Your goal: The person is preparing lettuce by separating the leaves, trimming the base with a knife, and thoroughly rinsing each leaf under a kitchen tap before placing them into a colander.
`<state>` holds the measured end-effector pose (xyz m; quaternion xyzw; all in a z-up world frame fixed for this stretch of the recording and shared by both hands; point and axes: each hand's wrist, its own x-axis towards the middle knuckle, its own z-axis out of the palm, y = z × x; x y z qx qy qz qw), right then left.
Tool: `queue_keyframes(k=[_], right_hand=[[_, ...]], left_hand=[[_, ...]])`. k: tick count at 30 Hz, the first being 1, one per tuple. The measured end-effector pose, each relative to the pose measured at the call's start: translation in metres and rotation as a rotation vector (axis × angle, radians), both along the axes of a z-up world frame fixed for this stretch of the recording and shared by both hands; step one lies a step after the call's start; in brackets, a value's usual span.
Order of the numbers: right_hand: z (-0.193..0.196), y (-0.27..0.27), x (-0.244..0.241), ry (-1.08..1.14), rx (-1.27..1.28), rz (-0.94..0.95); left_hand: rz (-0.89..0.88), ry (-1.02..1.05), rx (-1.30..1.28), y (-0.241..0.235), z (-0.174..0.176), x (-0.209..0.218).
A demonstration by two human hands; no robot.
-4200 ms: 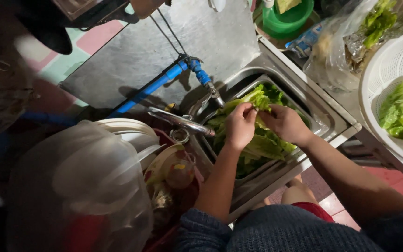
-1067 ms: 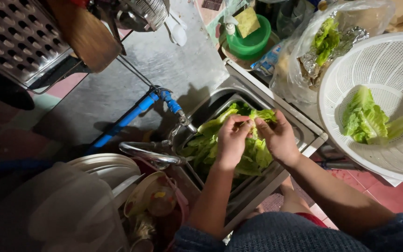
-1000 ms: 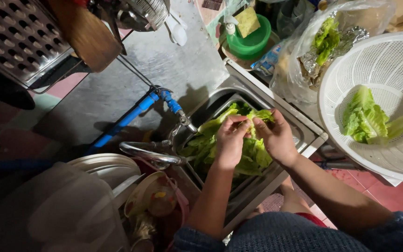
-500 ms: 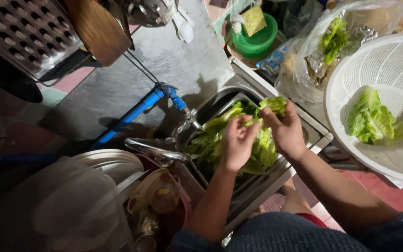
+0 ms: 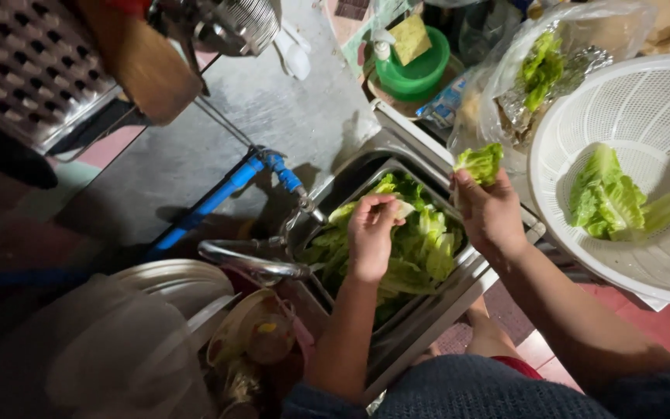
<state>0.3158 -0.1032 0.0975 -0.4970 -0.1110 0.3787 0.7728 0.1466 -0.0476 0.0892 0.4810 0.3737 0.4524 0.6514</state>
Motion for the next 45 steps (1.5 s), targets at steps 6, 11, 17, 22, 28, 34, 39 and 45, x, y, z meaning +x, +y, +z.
queue_keyframes(k=[6, 11, 17, 22, 28, 34, 39, 45], right_hand=[[0.022, -0.035, 0.023, 0.019, -0.037, 0.069], [0.048, -0.077, 0.062, -0.026, -0.144, 0.078], [0.053, -0.105, 0.117, 0.145, -0.128, 0.116], [0.076, -0.104, 0.140, 0.346, -0.122, 0.064], [0.100, -0.097, 0.160, 0.388, -0.172, 0.088], [0.065, -0.091, 0.161, 0.474, -0.011, 0.098], [0.059, -0.075, 0.124, 0.198, -0.109, 0.253], [0.005, -0.016, 0.031, -0.467, -0.388, 0.778]], left_hand=[[0.030, 0.314, 0.244, 0.032, 0.037, 0.069], [0.041, 0.487, 0.662, 0.074, 0.034, 0.195], [-0.033, 0.360, 0.836, 0.125, -0.002, 0.349], [-0.325, 1.088, 0.834, 0.137, -0.001, 0.387], [-0.384, 1.186, 0.925, 0.117, 0.060, 0.362], [-0.300, 0.750, 0.988, 0.129, 0.017, 0.346], [-0.107, 0.317, 0.680, 0.082, 0.021, 0.236], [0.136, 0.332, -0.181, 0.025, -0.058, 0.011]])
